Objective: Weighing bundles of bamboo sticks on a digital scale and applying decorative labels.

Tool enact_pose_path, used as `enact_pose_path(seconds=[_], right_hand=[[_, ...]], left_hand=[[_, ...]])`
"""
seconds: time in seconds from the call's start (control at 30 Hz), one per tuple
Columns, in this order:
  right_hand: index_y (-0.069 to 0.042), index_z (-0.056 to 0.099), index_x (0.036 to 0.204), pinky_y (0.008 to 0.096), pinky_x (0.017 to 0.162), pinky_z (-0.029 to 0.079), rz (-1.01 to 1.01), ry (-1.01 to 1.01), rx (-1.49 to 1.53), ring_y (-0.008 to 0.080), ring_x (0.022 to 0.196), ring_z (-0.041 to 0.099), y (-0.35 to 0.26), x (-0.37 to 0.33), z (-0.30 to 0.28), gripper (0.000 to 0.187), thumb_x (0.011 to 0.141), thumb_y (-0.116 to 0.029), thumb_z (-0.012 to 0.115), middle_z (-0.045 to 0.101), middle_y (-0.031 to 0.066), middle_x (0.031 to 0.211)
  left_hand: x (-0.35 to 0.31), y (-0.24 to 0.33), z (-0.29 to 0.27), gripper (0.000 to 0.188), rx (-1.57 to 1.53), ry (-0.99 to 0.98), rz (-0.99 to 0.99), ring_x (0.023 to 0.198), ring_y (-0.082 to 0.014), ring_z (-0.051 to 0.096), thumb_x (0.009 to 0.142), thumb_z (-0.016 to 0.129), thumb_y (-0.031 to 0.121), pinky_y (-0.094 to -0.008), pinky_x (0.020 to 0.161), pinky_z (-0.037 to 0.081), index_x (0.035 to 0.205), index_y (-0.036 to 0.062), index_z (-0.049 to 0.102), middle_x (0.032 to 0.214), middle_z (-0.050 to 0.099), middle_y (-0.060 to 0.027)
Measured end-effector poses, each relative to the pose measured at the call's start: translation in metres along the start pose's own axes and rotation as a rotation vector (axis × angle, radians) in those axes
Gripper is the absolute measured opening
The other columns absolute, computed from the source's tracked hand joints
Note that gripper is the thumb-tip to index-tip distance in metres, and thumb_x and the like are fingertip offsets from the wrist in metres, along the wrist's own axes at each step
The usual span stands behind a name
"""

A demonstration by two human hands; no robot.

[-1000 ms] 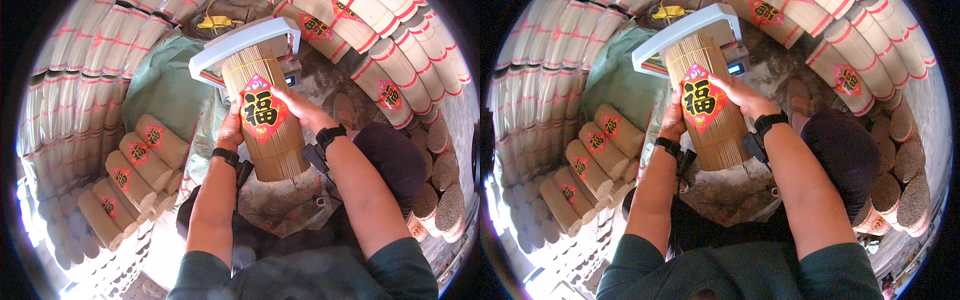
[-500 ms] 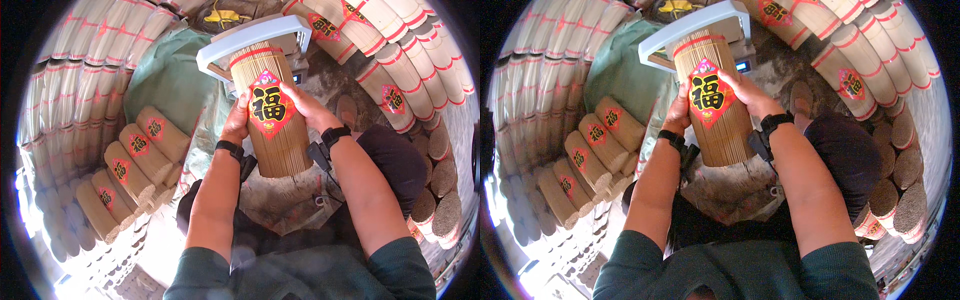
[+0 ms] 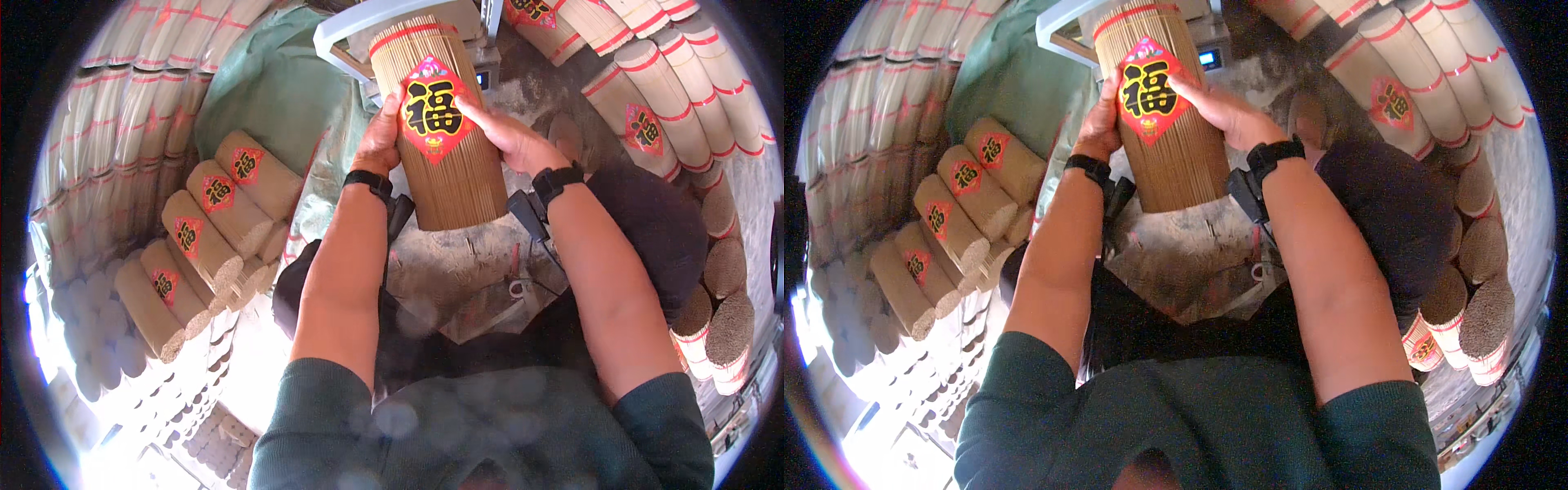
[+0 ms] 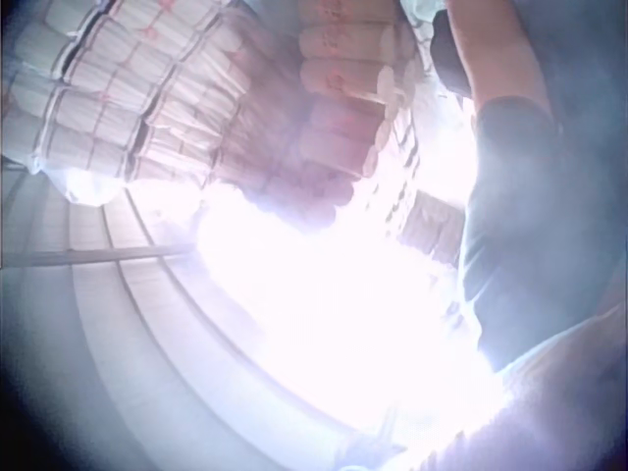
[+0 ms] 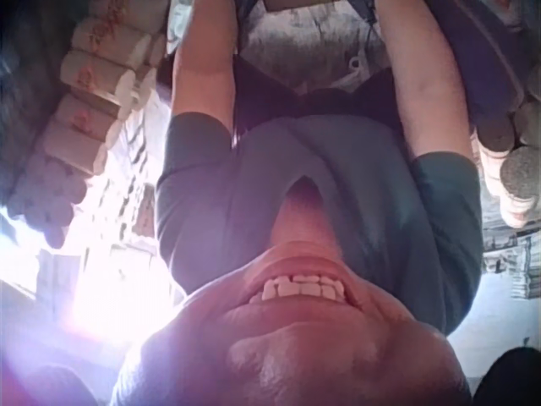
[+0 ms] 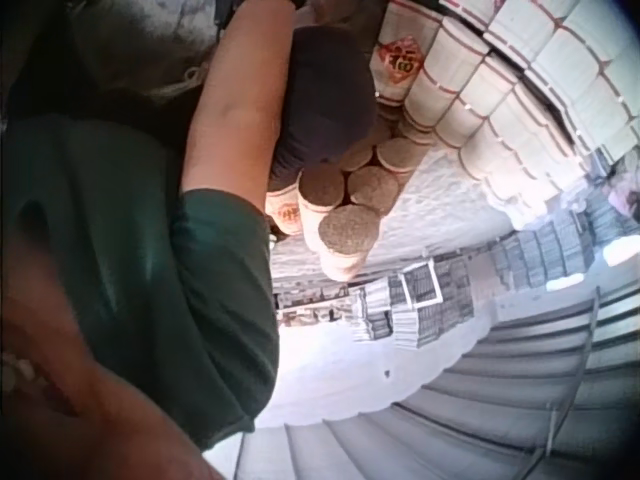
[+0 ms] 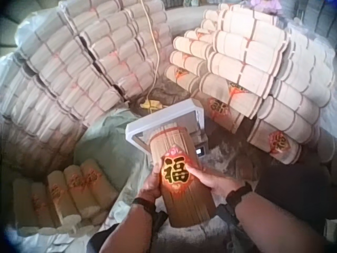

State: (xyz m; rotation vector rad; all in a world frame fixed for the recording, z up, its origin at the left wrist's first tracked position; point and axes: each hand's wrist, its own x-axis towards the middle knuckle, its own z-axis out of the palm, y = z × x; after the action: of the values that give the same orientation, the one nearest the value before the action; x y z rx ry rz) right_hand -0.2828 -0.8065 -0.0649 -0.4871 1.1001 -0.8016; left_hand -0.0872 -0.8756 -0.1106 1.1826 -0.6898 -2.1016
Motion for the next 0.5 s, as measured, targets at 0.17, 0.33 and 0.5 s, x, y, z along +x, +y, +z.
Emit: enact_pose_path(seconds=[0.17, 0.33, 0.5], right_hand=[[-0.006, 0.05, 0.13, 0.0372, 0.092, 0.044, -0.025, 0.006, 0.016, 0.019, 0.107, 0.058, 0.003, -0.006, -0.005, 0.067, 0.082, -0.05, 0.067, 0.06, 0.0089, 0.121], [0.001, 0.042, 0.131, 0.0333, 0.096, 0.042, -0.128, 0.026, -0.146, 0.0185, 0.112, 0.054, -0.002, -0.023, 0.012, 0.076, 0.077, -0.038, 0.077, 0.057, 0.0117, 0.122], [0.003, 0.054, 0.118, 0.033, 0.086, 0.05, -0.382, 0.156, -0.233, 0.0177, 0.097, 0.062, 0.019, -0.007, 0.009, 0.067, 0.067, -0.029, 0.084, 0.065, 0.0124, 0.109]], left_hand=[[-0.025, -0.013, 0.01, 0.075, 0.02, 0.088, -0.071, 0.114, -0.0213, 0.056, 0.084, 0.057, 0.061, -0.0374, 0.099, 0.043, 0.131, 0.0027, 0.048, 0.127, 0.057, -0.0098], [-0.059, -0.029, -0.001, 0.073, 0.004, 0.058, -0.061, 0.118, -0.0209, 0.052, 0.088, 0.049, 0.061, -0.0372, 0.102, 0.039, 0.134, 0.0056, 0.044, 0.133, 0.053, -0.0085], [-0.069, -0.035, 0.008, 0.076, 0.043, -0.079, 0.002, 0.124, -0.0213, 0.046, 0.09, 0.04, 0.064, -0.0374, 0.106, 0.034, 0.139, 0.0057, 0.038, 0.139, 0.047, -0.0086]])
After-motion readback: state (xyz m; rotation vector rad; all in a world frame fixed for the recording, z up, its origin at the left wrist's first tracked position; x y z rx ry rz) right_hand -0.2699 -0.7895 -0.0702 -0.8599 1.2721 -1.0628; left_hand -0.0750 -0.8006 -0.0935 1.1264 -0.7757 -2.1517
